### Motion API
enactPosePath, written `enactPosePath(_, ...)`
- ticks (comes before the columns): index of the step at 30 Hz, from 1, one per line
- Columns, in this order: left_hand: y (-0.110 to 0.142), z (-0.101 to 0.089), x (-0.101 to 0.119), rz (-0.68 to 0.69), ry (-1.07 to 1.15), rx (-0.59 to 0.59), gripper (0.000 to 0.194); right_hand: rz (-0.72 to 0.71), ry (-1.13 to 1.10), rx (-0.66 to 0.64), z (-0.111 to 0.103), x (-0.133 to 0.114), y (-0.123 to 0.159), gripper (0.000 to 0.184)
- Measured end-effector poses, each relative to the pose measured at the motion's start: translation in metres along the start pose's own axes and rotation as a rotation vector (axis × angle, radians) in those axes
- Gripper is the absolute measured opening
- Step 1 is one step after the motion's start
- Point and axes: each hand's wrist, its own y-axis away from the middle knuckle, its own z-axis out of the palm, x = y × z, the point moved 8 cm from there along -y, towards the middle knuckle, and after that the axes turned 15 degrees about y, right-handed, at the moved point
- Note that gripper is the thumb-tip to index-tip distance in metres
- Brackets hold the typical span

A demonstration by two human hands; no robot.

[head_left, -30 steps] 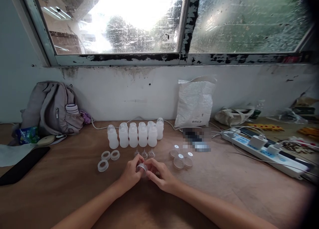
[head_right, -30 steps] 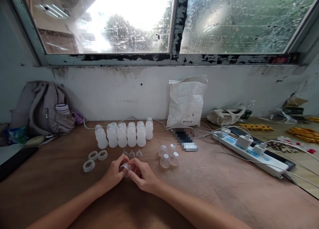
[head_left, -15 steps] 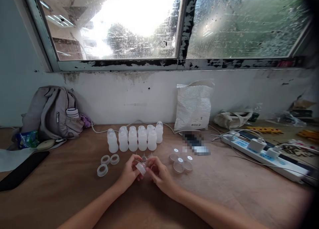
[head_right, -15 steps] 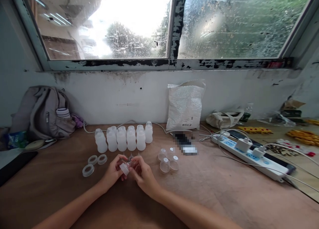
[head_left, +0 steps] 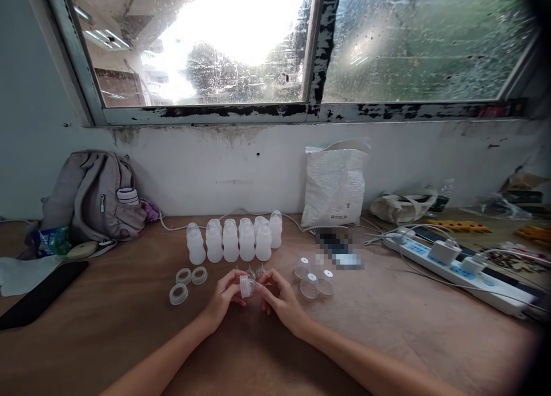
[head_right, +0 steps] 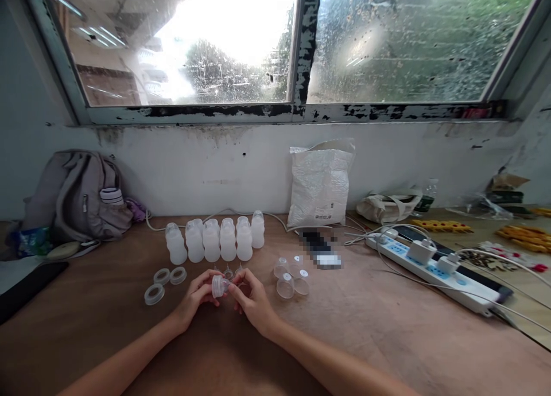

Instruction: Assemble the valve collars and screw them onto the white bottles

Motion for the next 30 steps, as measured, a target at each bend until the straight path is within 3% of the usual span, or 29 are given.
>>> enactPosePath(3, 0.004, 0.004, 0.004, -0.011, 0.073, -0.046, 0.027, -0.002, 0.039, 0.021, -0.001, -0.001, 0.002, 0.026)
enactPosePath(7, 0.006, 0.008, 0.01, 0.024, 0.006, -0.078, 0.033, -0.047, 0.174, 0.024, 0.0, -0.009, 0.007, 0.021)
enactPosePath(9, 0.006, 0.008, 0.011, 0.039, -0.011, -0.08, 0.033, -0.119, 0.288, 0.075, -0.008, -0.025, 0.004, 0.019)
enactPosePath(11, 0.005, 0.006, 0.009, 0.038, 0.021, -0.064, 0.03, -0.205, 0.397, 0.232, -0.032, -0.054, -0.007, 0.018)
enactPosePath(14, 0.004, 0.001, 0.007, 0.03, 0.083, -0.03, 0.027, -0.273, 0.611, 0.48, -0.076, -0.106, -0.043, 0.018)
enactPosePath(18, 0.004, 0.001, 0.006, 0.032, 0.13, -0.031, 0.036, -0.244, 1.03, 0.485, -0.103, -0.151, -0.122, 0.015)
enactPosePath(19, 0.004, 0.001, 0.006, 0.032, 0.138, -0.037, 0.039, -0.219, 1.109, 0.427, -0.102, -0.152, -0.141, 0.015)
enactPosePath(21, 0.004, 0.002, 0.006, 0.033, 0.146, -0.047, 0.042, -0.086, 1.259, 0.179, -0.09, -0.133, -0.174, 0.016)
enactPosePath(23, 0.003, 0.002, 0.005, 0.041, 0.145, -0.041, 0.042, 0.006, 1.292, 0.099, -0.083, -0.114, -0.193, 0.02)
enactPosePath(27, 0.001, -0.002, 0.003, 0.053, 0.112, -0.013, 0.042, 0.097, 1.292, 0.124, -0.073, -0.083, -0.21, 0.032)
enactPosePath(30, -0.001, -0.003, 0.003, 0.065, 0.075, -0.006, 0.039, 0.026, 1.231, 0.229, -0.071, -0.079, -0.217, 0.038)
